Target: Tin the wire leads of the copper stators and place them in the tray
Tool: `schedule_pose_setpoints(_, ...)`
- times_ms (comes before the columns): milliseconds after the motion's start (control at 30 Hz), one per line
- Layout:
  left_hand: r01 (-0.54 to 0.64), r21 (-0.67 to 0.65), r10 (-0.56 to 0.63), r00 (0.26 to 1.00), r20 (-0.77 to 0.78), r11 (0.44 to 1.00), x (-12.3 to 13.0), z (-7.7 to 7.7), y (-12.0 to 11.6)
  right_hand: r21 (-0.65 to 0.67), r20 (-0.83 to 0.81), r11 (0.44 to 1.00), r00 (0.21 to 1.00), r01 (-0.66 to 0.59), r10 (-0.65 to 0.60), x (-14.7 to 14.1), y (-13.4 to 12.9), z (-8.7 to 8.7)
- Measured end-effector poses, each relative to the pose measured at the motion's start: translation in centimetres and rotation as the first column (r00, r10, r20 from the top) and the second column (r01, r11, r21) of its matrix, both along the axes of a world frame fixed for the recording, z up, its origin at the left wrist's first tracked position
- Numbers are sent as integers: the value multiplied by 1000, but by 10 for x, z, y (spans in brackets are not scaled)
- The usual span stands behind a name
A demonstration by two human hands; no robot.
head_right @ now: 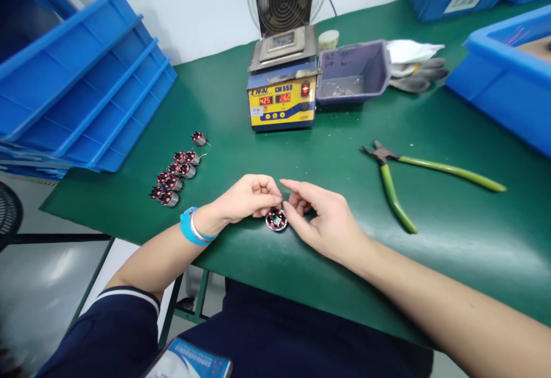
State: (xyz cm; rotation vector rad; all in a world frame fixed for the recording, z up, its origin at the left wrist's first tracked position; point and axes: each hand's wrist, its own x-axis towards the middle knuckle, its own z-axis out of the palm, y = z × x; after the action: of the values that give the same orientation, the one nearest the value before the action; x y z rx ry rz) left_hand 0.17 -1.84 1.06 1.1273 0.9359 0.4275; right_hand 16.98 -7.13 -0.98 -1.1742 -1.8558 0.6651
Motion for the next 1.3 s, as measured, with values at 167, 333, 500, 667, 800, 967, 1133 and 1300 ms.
schedule_pose_setpoints(167, -63, 10, 64, 997, -32, 998, 2, -2, -2, 66, 10, 997, 1000, 26, -26, 2, -2, -1)
schedule_pose_setpoints(333, -78, 19, 78, 997, -3, 997, 3, -2, -3, -53, -29, 998, 999, 33, -34, 0, 0, -2)
schedule_pose_setpoints(500, -17, 17, 17, 999, 28, 1000, 3, -3, -4, -179, -169, 977, 982, -114, 84, -2, 3, 2)
schedule_pose_setpoints(667, -25, -21, 25, 999, 35, 999, 3, -6, -4, -65, -96, 994, 992, -83, 77, 3, -2, 5)
schedule_pose_setpoints(800, -65, 1, 64, 994, 85, 998, 3, -9, -4, -150, -80, 988, 996, 27, -40, 8, -1, 2)
schedule_pose_setpoints(967, -35, 55, 27, 990, 137, 998, 2, -12, -5, -266, -92, 964, 994, 25, -51, 6, 6, -1)
schedule_pose_setpoints(1133, 18, 65, -27, 989, 142, 998, 0, -14, -4, -161, -59, 987, 998, -3, -7, 7, 5, 0)
schedule_pose_setpoints(1300, -65, 15, 62, 986, 158, 998, 1, -14, -4, 24, 83, 998, 995, -54, 52, 13, 3, 4)
